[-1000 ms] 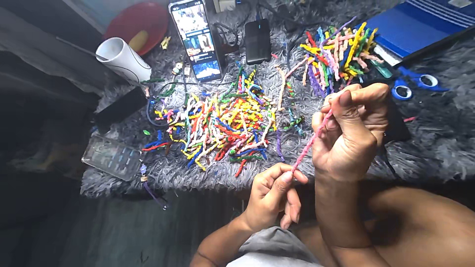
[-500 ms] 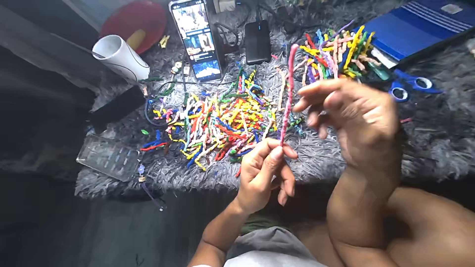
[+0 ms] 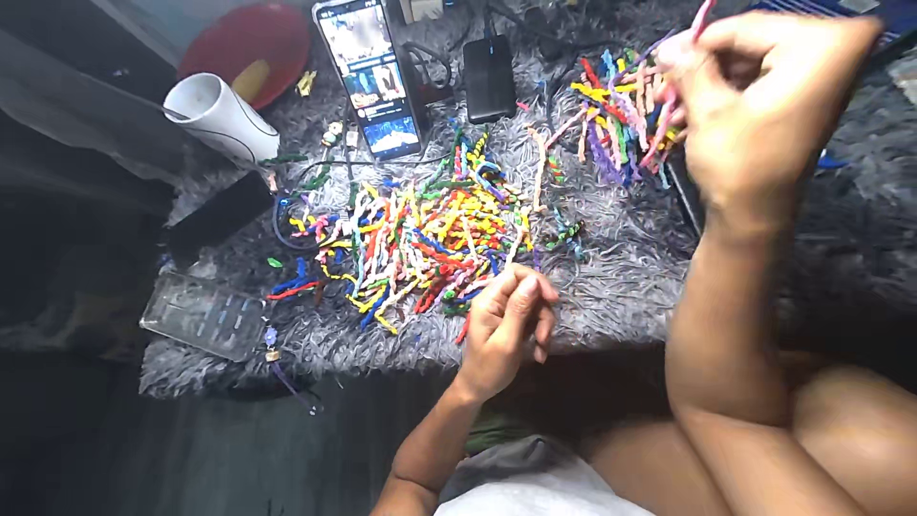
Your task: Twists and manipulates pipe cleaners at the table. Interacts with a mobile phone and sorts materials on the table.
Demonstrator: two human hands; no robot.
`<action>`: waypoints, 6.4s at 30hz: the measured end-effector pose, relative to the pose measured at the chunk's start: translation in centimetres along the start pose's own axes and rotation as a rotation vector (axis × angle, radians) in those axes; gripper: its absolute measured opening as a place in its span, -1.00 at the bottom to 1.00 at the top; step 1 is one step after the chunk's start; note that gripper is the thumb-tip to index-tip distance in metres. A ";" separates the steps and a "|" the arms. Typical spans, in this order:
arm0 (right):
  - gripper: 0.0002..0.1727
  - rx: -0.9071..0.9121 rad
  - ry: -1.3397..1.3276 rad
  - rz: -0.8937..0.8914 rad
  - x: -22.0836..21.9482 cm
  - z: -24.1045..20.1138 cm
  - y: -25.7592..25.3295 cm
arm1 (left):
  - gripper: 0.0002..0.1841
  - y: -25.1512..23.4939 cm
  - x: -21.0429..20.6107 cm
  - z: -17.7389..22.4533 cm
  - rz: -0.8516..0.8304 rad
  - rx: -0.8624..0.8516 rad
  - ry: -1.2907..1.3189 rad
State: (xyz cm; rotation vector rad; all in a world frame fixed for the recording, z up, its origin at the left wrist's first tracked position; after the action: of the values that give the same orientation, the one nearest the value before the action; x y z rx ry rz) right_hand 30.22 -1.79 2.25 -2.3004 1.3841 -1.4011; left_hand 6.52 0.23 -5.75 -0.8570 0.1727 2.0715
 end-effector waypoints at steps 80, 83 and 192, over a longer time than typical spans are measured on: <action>-0.58 0.470 -1.221 -0.925 -4.8 -8.7 13.4 | -0.84 -0.1 4.3 9.0 0.013 -0.854 0.437; -0.59 0.518 -1.099 -0.755 -4.9 -11.0 15.7 | -0.67 -0.3 4.0 9.7 0.182 -0.905 0.462; -0.54 0.261 0.382 -0.341 -0.4 -2.3 3.5 | -0.50 -3.1 7.8 11.6 0.692 -0.819 0.076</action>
State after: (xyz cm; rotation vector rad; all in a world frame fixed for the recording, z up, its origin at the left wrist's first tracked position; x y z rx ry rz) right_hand 26.18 -2.67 1.54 -2.2469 0.8276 -2.0701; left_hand -0.12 12.12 -1.31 -1.5181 -0.4377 2.8063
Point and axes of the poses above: each hand's wrist, its own y-axis away from the middle knuckle, its own x-axis out of the back of the hand, z = x × y, the point moved 1 cm from there along -y, towards the middle knuckle, and after that the axes turned 15 degrees about y, right-handed, at the moved point
